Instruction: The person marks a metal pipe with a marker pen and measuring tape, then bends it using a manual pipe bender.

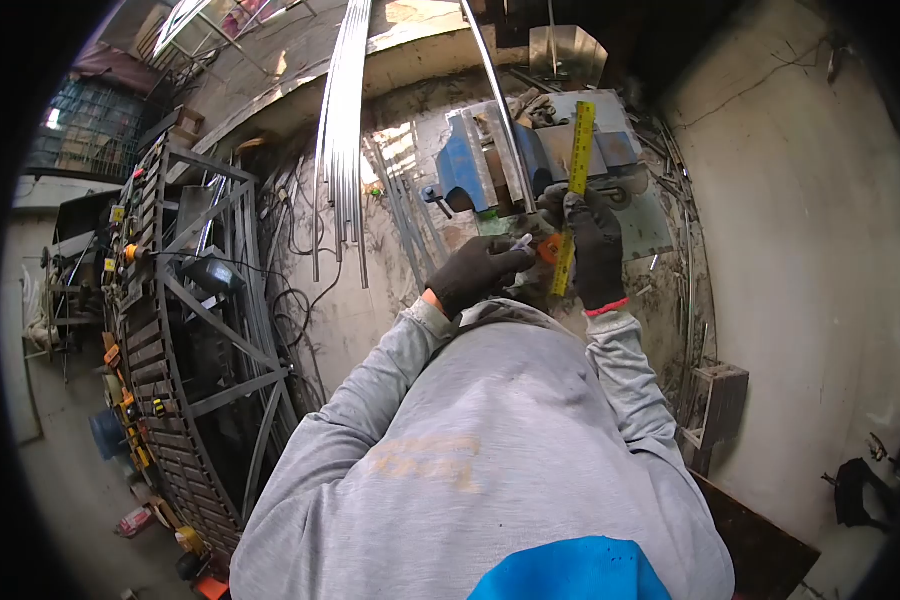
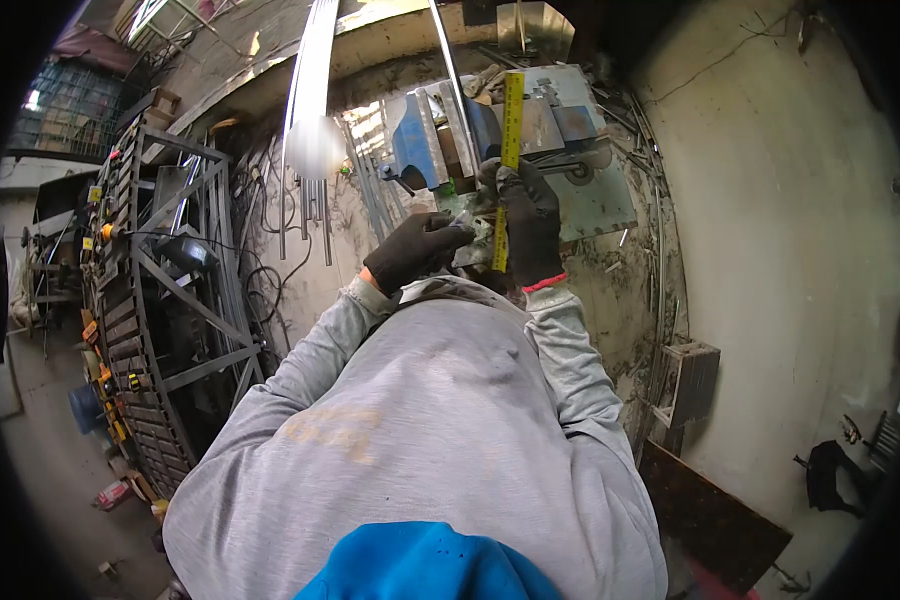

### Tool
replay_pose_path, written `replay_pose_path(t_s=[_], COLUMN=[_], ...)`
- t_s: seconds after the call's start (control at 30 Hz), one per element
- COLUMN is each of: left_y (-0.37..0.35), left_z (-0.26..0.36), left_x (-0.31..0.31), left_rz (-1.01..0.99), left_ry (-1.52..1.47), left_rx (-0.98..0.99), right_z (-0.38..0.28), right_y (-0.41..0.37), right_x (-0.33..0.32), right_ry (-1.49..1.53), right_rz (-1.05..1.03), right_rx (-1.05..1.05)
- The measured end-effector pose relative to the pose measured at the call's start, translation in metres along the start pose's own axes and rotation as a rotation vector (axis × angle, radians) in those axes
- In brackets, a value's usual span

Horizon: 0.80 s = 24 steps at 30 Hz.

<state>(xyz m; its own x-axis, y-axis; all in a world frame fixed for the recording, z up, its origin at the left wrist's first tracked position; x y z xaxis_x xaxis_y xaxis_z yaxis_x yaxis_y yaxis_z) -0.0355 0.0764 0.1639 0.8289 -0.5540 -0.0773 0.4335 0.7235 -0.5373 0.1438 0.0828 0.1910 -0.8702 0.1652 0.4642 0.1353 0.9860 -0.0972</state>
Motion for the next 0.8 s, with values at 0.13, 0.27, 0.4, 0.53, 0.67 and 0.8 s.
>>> replay_pose_path(t_s=[0.13,0.27,0.4,0.53,0.67,0.8], left_y=[-0.010,-0.048,-0.078,-0.086,-0.081,-0.077], left_z=[-0.014,-0.002,-0.018,-0.036,-0.031,-0.030], left_x=[-0.024,-0.049,-0.053,-0.043,-0.058,-0.070], left_rz=[0.205,0.446,0.523,0.496,0.577,0.621], left_ry=[-0.165,-0.113,0.226,0.448,0.514,0.469], left_rx=[0.069,0.264,0.253,0.215,0.273,0.295], right_z=[-0.006,0.030,0.057,0.064,0.058,0.043], right_y=[-0.005,-0.029,-0.063,-0.060,-0.034,-0.016], right_x=[-0.026,-0.058,-0.059,-0.053,-0.031,-0.009], right_ry=[-0.313,-0.596,-0.659,-0.737,-0.891,-1.086], right_rz=[-0.152,-0.365,-0.530,-0.620,-0.691,-0.738], right_rx=[0.135,0.327,0.411,0.438,0.254,0.068])
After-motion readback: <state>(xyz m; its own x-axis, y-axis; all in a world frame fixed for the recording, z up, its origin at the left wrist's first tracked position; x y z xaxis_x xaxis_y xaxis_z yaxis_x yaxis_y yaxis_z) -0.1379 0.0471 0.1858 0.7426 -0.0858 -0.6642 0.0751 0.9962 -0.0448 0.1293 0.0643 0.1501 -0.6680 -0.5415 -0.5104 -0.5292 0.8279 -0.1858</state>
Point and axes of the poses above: each hand's wrist, its own y-axis towards the middle knuckle, its own x-axis out of the palm, z = x × y, the point moved 4 cm from there along y, towards the middle knuckle, and after that the axes turned 4 degrees about y, right-handed, at the moved point
